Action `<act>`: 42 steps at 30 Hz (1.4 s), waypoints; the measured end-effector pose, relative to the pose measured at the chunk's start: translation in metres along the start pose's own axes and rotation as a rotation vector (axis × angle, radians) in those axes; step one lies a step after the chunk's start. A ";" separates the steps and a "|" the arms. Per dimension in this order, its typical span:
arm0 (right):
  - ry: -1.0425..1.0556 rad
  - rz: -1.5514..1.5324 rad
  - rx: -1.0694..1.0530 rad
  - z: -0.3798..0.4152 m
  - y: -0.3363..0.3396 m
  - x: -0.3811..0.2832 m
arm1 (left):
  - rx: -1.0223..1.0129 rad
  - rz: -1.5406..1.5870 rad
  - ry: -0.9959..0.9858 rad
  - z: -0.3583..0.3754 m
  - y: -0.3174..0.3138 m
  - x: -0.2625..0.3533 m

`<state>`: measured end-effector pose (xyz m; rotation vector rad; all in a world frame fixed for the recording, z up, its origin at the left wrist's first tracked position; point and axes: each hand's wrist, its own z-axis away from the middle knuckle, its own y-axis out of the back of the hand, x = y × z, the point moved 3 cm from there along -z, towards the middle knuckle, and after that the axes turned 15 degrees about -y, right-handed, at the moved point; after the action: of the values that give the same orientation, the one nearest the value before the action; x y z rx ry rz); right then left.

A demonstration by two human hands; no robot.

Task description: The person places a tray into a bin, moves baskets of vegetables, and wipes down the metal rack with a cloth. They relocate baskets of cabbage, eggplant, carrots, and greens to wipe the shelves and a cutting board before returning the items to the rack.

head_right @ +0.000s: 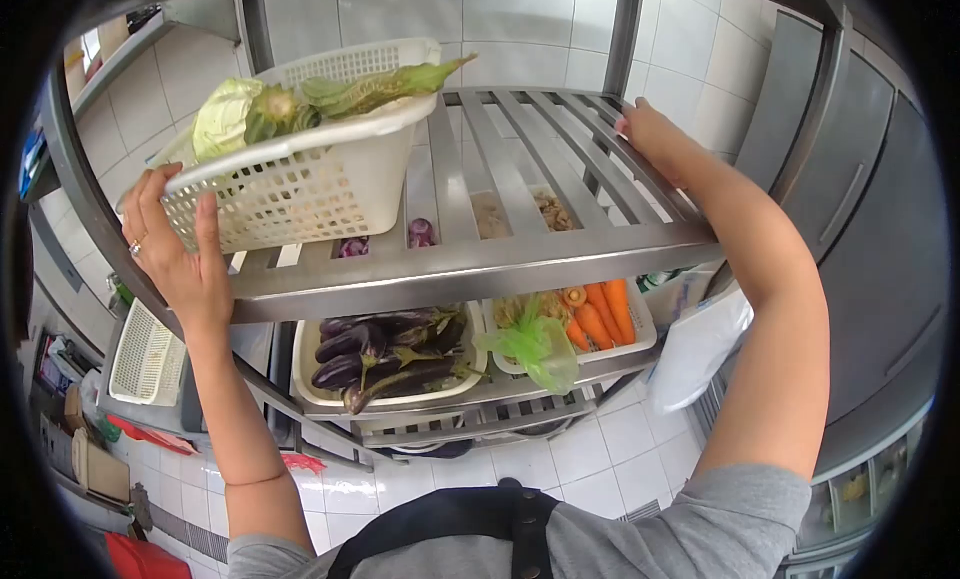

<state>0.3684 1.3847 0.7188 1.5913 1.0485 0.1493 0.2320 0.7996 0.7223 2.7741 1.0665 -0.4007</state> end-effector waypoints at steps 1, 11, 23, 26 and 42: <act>-0.201 -0.468 -0.099 -0.008 -0.005 0.011 | -0.021 -0.028 0.012 0.001 0.000 0.002; 0.021 0.188 0.183 -0.158 -0.018 -0.071 | -0.050 -0.082 0.026 -0.002 -0.004 0.010; 0.343 -0.058 -0.035 -0.029 -0.070 -0.119 | -0.022 -0.135 0.056 -0.002 -0.003 0.007; 0.219 0.150 -0.257 0.051 -0.029 -0.128 | -0.135 -0.193 -0.076 -0.017 -0.003 -0.003; 0.654 -0.207 0.471 0.267 0.060 -0.048 | 0.058 -0.098 -0.380 -0.097 -0.035 0.125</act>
<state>0.5332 1.1618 0.7031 1.8876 1.8538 0.3122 0.3162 0.9270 0.7768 2.5488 1.1070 -0.9394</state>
